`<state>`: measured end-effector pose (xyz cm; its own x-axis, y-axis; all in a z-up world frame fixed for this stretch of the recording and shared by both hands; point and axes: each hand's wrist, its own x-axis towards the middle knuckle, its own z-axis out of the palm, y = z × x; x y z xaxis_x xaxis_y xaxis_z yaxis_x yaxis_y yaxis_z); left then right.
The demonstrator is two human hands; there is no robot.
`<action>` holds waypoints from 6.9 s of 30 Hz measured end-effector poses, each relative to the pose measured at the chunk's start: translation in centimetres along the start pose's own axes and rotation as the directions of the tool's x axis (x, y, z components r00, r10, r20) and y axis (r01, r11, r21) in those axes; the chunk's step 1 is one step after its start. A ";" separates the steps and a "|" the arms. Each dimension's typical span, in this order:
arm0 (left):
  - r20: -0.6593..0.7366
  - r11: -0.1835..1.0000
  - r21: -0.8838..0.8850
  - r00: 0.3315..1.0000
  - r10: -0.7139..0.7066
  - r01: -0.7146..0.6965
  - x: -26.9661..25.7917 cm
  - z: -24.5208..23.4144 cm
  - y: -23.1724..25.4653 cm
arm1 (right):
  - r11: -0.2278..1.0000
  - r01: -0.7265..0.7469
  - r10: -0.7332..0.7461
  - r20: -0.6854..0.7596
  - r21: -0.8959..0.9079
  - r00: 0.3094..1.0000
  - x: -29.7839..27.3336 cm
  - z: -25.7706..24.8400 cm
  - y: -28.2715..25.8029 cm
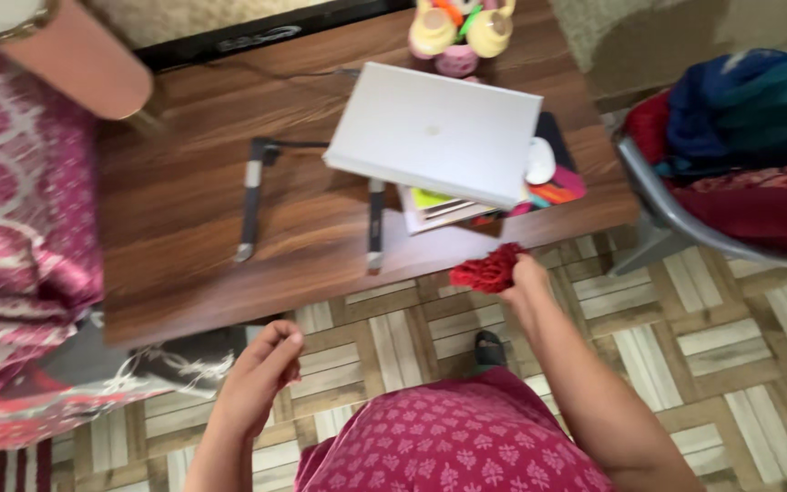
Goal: The person wipes a wooden desk surface with a red cloth, moving a laptop, mouse, and books aside to reach different areas. The person also wipes a black metal stand and returns the laptop to its original position.
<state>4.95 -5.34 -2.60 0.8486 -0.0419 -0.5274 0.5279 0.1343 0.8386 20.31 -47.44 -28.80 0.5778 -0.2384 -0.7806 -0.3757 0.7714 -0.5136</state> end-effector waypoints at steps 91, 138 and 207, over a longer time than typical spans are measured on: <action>-0.086 0.146 0.978 0.925 -0.369 0.150 55.6 48.6 6.5 | -0.672 0.682 0.299 0.737 -0.288 0.606 28.9 48.2 -32.9; -0.146 0.137 0.973 0.954 -0.264 0.187 54.0 49.7 7.8 | -0.653 0.485 -0.068 0.682 -0.582 0.728 25.6 30.9 -47.4; -0.919 0.950 0.234 0.367 0.146 0.207 15.0 -20.8 0.9 | -0.466 0.884 0.600 0.722 -0.035 0.345 -9.8 26.0 9.1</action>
<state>17.44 14.74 -12.58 0.3559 0.9138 -0.1959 0.6856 -0.1128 0.7192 30.07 -22.71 -16.62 0.4969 0.8064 -0.3207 0.6606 -0.5911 -0.4628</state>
